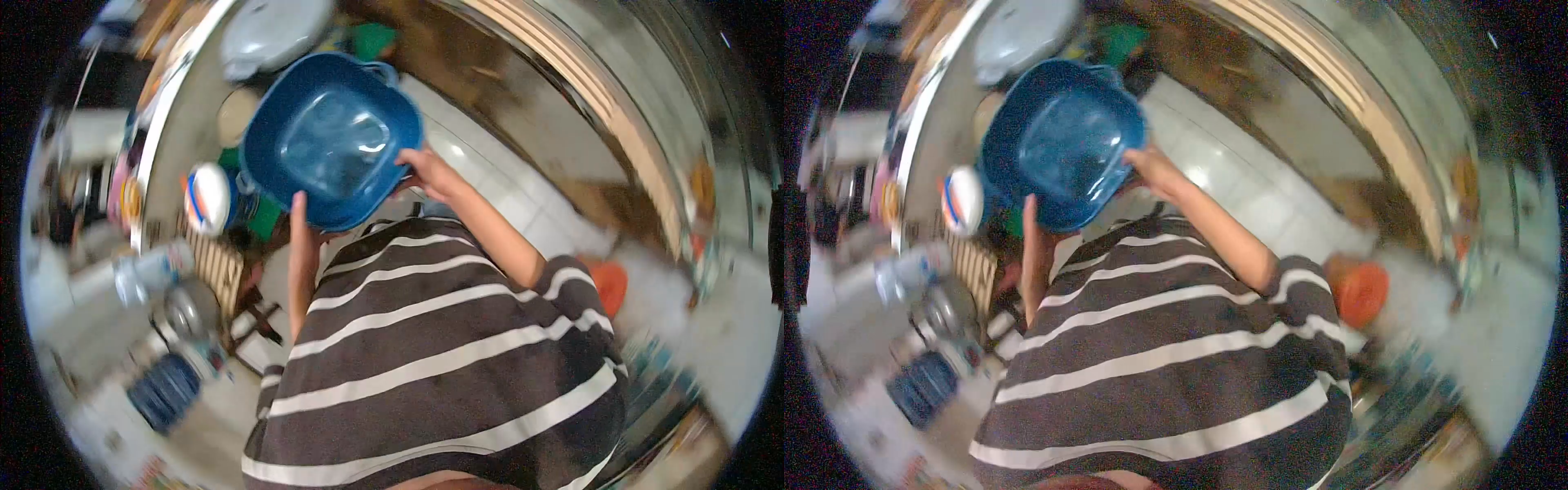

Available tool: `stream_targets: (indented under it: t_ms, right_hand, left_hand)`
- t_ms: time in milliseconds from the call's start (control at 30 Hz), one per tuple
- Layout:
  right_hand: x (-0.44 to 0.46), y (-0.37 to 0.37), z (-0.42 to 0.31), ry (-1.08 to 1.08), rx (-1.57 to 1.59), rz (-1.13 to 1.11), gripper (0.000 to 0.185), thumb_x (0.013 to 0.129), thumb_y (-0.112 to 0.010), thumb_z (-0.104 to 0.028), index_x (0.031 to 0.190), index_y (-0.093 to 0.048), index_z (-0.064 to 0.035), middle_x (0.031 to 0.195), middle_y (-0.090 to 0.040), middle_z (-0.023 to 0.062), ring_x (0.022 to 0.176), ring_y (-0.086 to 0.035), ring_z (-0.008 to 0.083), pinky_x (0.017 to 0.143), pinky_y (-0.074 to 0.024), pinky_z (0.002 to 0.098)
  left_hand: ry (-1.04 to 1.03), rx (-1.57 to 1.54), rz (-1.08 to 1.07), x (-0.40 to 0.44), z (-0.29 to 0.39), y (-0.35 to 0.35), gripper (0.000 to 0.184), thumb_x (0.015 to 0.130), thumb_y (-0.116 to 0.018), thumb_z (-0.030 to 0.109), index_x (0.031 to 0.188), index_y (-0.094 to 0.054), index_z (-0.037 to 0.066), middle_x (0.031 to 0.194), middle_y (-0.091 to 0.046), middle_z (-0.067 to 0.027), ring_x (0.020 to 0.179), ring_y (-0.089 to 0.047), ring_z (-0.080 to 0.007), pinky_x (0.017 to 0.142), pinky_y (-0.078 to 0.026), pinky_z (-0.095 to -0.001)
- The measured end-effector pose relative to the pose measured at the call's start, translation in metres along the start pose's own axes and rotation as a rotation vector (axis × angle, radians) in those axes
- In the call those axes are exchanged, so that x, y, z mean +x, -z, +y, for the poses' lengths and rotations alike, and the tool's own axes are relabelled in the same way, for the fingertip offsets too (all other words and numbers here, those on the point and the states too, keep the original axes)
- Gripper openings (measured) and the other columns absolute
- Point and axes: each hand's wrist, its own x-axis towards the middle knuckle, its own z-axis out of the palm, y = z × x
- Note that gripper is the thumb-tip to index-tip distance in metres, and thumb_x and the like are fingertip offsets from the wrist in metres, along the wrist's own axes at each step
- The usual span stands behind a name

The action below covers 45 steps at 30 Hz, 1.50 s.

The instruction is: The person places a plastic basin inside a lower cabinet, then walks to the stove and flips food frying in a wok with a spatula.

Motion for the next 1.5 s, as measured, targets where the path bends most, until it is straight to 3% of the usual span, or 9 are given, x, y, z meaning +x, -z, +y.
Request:
stream_targets:
  t_ms: [67,133,267,533,733,933,1033,1133,1500]
  right_hand:
    - [-0.031,-0.011,0.025,0.199,0.055,0.156,0.062,0.08,-0.048,-0.009,0.134,-0.018,-0.0076,0.109,-0.051,0.0162,0.081,-0.061,0.0263,0.062,-0.0563,0.0418]
    - [-0.042,-0.004,0.071,0.378,0.12,0.304,0.065,0.078,-0.046,-0.007,0.135,-0.015,-0.0085,0.111,-0.05,0.0163,0.084,-0.06,0.028,0.062,-0.0566,0.0432]
    - [-0.103,-0.025,0.141,0.563,0.421,0.557,0.057,0.076,-0.045,-0.004,0.128,-0.024,-0.0059,0.108,-0.048,0.0173,0.08,-0.06,0.0319,0.059,-0.0555,0.045]
    - [-0.262,-0.026,0.302,0.753,0.769,1.038,0.046,0.074,-0.044,-0.005,0.118,-0.035,0.005,0.114,-0.047,0.0204,0.091,-0.057,0.0367,0.065,-0.0563,0.0439]
    - [-0.35,-0.036,0.316,1.021,0.755,1.199,0.053,0.072,-0.044,-0.004,0.123,-0.029,-0.0005,0.113,-0.045,0.0206,0.091,-0.055,0.0369,0.065,-0.0562,0.0454]
    - [-0.398,-0.023,0.294,1.054,0.332,1.426,0.055,0.078,-0.047,-0.01,0.128,-0.026,-0.0024,0.119,-0.043,0.0207,0.095,-0.055,0.0366,0.07,-0.0541,0.0502]
    - [-0.409,-0.01,0.278,0.929,0.289,1.176,0.044,0.081,-0.045,-0.01,0.123,-0.038,0.0016,0.113,-0.051,0.0155,0.101,-0.054,0.0325,0.081,-0.0493,0.0511]
    - [-0.395,-0.014,0.236,0.817,0.296,0.947,0.042,0.074,-0.05,-0.012,0.114,-0.046,-0.0005,0.108,-0.054,0.0138,0.092,-0.057,0.0282,0.072,-0.0507,0.0454]
    - [-0.292,-0.079,0.141,0.46,-0.035,0.285,0.037,0.081,-0.055,-0.014,0.114,-0.042,-0.0063,0.096,-0.055,0.0111,0.078,-0.06,0.0236,0.064,-0.056,0.0365]
  left_hand:
    - [0.077,0.06,0.016,-0.001,-0.01,0.01,0.083,0.079,-0.026,0.073,0.135,-0.027,0.012,0.12,-0.052,-0.0134,0.091,-0.061,-0.0293,0.061,-0.054,-0.0416]
    - [0.039,0.208,-0.047,0.004,-0.013,0.03,0.087,0.075,-0.028,0.078,0.138,-0.021,0.017,0.133,-0.037,-0.0172,0.094,-0.059,-0.0345,0.064,-0.055,-0.0419]
    - [0.016,0.348,-0.281,0.021,-0.031,0.078,0.073,0.085,-0.034,0.064,0.137,-0.02,0.013,0.116,-0.044,-0.0116,0.093,-0.06,-0.0276,0.073,-0.05,-0.036]
    - [0.065,0.502,-0.653,0.001,-0.09,0.076,0.061,0.09,-0.036,0.055,0.128,-0.035,0.007,0.118,-0.043,-0.0101,0.096,-0.058,-0.025,0.078,-0.045,-0.0342]
    - [0.13,0.477,-0.743,-0.049,-0.131,0.073,0.057,0.089,-0.04,0.052,0.123,-0.04,0.006,0.117,-0.043,-0.0116,0.097,-0.058,-0.0267,0.079,-0.046,-0.036]
    - [0.164,0.467,-0.792,-0.073,-0.153,0.068,0.051,0.092,-0.038,0.047,0.122,-0.042,0.006,0.12,-0.042,-0.0125,0.097,-0.058,-0.0254,0.08,-0.046,-0.0349]
    - [0.114,0.412,-0.707,-0.089,-0.148,0.06,0.051,0.092,-0.038,0.047,0.123,-0.041,0.006,0.122,-0.043,-0.0133,0.097,-0.058,-0.0238,0.081,-0.045,-0.0334]
    - [-0.003,0.301,-0.568,-0.104,-0.156,0.054,0.051,0.092,-0.039,0.046,0.122,-0.041,0.006,0.119,-0.046,-0.0123,0.096,-0.058,-0.0229,0.081,-0.046,-0.0326]
    - [-0.122,-0.188,-0.022,-0.24,-0.247,0.085,0.039,0.094,-0.038,0.038,0.118,-0.042,0.008,0.112,-0.05,-0.0095,0.088,-0.059,-0.0199,0.075,-0.047,-0.0303]
